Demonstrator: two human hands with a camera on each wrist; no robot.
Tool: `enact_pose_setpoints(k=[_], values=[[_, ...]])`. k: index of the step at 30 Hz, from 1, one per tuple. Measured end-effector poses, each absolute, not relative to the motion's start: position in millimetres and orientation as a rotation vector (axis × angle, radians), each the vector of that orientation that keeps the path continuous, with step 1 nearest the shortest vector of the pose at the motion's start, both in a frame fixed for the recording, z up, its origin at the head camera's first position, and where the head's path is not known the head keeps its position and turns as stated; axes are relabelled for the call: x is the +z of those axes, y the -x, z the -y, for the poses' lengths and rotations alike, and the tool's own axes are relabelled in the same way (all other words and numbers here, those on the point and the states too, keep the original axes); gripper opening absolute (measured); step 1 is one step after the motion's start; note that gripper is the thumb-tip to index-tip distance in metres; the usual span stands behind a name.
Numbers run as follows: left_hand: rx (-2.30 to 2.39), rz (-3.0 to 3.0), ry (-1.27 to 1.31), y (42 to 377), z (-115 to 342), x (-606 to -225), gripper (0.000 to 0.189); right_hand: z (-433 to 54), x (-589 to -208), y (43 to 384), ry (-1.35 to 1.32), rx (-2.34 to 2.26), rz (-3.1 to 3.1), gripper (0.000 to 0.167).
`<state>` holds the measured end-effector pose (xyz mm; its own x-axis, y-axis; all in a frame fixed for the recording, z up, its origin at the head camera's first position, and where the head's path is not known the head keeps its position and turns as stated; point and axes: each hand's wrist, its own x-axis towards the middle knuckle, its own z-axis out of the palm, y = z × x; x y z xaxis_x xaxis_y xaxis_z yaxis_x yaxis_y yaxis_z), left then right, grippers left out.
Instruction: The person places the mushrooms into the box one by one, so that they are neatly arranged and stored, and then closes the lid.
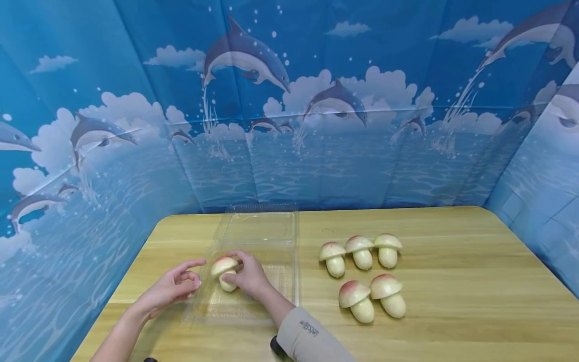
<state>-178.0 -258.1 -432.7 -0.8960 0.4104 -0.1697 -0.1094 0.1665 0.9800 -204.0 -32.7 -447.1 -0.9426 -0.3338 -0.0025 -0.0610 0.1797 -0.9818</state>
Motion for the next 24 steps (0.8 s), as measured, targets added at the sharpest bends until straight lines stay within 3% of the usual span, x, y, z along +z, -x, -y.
enact_pose_setpoints(k=[24], values=[[1.751, -2.085, -0.290, 179.8, 256.8, -432.4, 0.061, 29.6, -446.5, 205.2, 0.369, -1.847, -2.287, 0.056]])
